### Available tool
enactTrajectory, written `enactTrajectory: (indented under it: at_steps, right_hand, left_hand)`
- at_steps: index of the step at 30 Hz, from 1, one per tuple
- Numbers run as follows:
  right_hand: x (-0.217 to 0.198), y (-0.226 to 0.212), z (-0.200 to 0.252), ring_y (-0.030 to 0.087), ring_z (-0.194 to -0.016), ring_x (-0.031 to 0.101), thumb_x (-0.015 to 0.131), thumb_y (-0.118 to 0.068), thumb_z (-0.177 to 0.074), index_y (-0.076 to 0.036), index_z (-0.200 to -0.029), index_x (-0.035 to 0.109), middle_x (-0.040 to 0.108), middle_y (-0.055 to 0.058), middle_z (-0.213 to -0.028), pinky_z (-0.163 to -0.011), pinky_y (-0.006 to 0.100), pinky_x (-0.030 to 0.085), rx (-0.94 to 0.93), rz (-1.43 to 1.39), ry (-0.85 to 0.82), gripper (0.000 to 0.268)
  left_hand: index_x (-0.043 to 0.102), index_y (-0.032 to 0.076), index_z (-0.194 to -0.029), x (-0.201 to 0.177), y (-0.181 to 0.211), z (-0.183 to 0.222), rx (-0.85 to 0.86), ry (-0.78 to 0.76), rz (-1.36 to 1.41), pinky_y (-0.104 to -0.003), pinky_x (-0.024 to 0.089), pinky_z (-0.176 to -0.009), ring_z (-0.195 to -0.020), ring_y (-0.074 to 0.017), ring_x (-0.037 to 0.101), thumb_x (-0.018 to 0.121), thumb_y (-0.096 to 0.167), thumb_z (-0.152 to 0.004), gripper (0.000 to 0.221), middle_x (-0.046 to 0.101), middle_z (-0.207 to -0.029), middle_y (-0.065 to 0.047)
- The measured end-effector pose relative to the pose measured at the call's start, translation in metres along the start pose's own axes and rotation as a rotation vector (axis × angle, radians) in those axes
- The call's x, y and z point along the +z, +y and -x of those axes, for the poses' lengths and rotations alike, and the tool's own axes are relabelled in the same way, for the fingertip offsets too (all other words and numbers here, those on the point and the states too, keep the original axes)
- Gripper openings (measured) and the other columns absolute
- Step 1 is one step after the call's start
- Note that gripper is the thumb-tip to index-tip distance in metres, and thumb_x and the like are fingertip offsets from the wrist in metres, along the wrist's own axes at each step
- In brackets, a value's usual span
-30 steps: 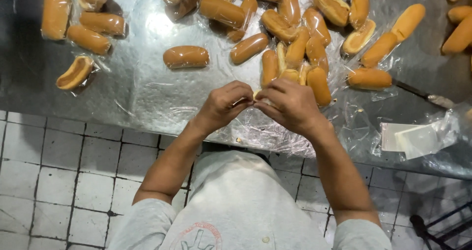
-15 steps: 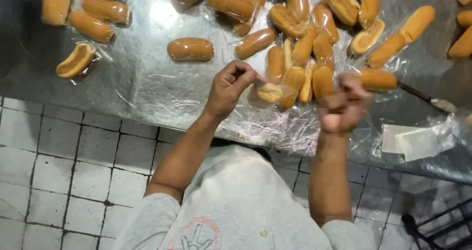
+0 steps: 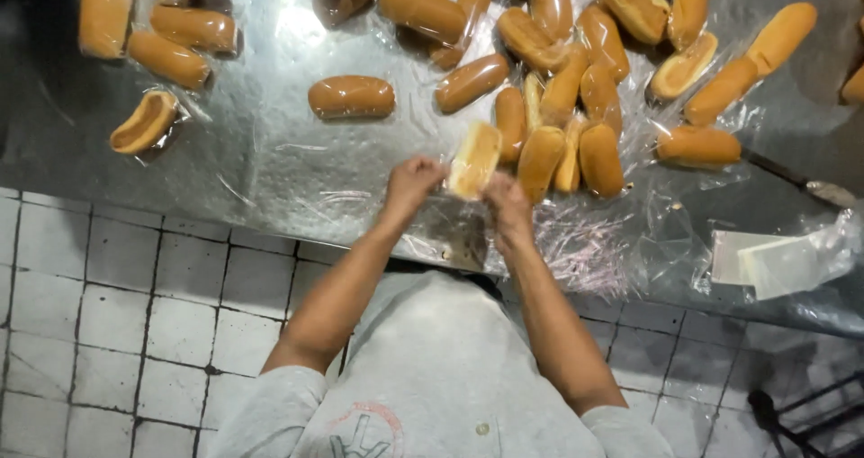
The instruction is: Wrapping individual bread rolls in plastic wrap on a metal table in a bakery setting.
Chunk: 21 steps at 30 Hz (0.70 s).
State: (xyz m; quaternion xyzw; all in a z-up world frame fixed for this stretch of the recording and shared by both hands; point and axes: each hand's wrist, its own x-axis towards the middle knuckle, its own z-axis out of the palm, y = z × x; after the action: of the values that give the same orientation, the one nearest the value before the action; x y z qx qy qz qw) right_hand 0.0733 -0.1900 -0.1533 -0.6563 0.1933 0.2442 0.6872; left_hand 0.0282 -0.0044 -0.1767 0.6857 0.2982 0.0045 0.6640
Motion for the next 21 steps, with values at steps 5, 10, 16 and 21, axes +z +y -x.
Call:
enactTrajectory:
  at_steps: [5,10,16,21]
  right_hand:
    - [-0.021,0.079,-0.036,0.006,-0.038,0.035,0.072,-0.025,-0.077,-0.006,-0.081,0.067,0.049,0.001,-0.060,-0.029,0.022,0.027,0.483,0.154,-0.150,0.020]
    - [0.042,-0.008,-0.063,0.010,-0.048,0.046,0.070,-0.028,-0.085,-0.014,-0.084,0.067,0.051,-0.002,-0.064,-0.040,0.025,0.035,0.258,0.378,-0.166,0.014]
    - [0.090,-0.026,-0.232,0.047,-0.128,0.054,0.074,-0.057,-0.094,-0.003,-0.135,0.059,0.055,0.027,-0.137,-0.092,0.059,0.054,-0.094,0.438,0.036,0.069]
    - [0.130,-0.105,-0.211,0.035,-0.117,0.061,0.075,-0.035,-0.093,-0.012,-0.106,0.075,0.063,0.016,-0.117,-0.104,0.044,0.046,-0.465,0.371,0.067,0.027]
  left_hand:
    - [0.064,0.009,-0.128,-0.003,-0.001,0.056,0.747,-0.264,-1.076,-0.067,0.030,-0.113,-0.137,-0.0308,0.048,0.073,0.020,-0.087,0.044,0.061,-0.141,-0.012]
    - [0.063,0.010,-0.137,-0.036,-0.045,-0.023,0.360,-0.327,-0.912,-0.063,0.037,-0.111,-0.128,-0.0302,0.060,0.067,0.023,-0.093,0.046,0.067,-0.134,-0.013]
    - [0.039,0.003,-0.149,-0.131,0.063,-0.061,-0.104,0.210,0.452,-0.053,0.032,-0.120,-0.137,-0.0363,0.045,0.065,0.045,-0.100,0.070,0.043,-0.149,-0.020]
    - [0.055,0.012,-0.138,-0.176,0.033,-0.069,-0.145,0.265,0.269,-0.045,0.039,-0.114,-0.127,-0.0208,0.054,0.073,0.040,-0.098,0.052,0.055,-0.130,-0.003]
